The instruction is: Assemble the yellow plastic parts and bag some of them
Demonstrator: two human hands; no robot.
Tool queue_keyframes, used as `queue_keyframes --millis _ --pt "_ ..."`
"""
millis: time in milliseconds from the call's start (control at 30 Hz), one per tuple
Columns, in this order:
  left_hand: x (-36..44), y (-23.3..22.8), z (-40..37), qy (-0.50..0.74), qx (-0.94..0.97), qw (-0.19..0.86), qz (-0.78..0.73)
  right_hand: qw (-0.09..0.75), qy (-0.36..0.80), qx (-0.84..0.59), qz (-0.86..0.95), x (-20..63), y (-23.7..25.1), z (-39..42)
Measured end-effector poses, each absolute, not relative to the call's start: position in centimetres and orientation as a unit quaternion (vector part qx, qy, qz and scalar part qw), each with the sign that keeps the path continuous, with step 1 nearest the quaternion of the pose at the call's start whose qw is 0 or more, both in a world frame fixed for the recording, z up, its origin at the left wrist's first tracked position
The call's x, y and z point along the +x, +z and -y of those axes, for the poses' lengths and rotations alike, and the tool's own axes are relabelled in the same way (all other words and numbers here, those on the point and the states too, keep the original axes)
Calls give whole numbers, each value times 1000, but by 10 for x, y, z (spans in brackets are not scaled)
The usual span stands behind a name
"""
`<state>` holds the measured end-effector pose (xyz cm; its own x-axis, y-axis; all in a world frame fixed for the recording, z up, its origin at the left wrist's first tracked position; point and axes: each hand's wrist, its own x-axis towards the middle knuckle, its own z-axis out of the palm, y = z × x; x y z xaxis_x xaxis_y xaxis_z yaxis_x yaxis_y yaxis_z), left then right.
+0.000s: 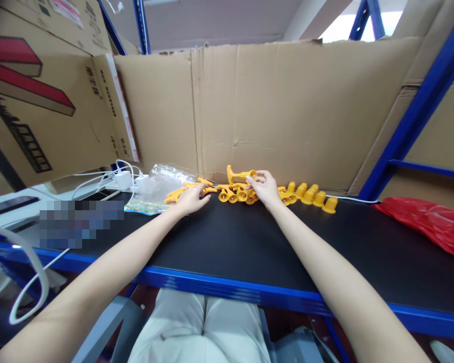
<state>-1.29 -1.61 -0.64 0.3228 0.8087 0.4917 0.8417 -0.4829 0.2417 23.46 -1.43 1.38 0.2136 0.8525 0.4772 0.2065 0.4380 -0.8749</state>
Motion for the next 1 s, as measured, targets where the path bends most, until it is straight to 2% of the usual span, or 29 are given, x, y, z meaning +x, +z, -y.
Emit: queue_keyframes --millis 100,267,433,533,700,1000 --pt "-13 -6 15 -265 -808 33 525 573 114 -480 654 232 9 4" --pt "-16 -8 12 -236 -811 49 533 384 -78 -543 743 221 -2 -4" --pt "-19 -13 8 -184 -812 78 549 193 -184 -606 750 206 -1 1" --pt "-20 -16 7 -130 -817 65 558 113 -212 -631 738 199 5 3" --pt "-18 -17 7 -78 -826 50 556 78 -199 -655 725 194 12 -1" --pt "-18 -15 8 -69 -817 50 571 87 -201 -663 716 193 14 -9"
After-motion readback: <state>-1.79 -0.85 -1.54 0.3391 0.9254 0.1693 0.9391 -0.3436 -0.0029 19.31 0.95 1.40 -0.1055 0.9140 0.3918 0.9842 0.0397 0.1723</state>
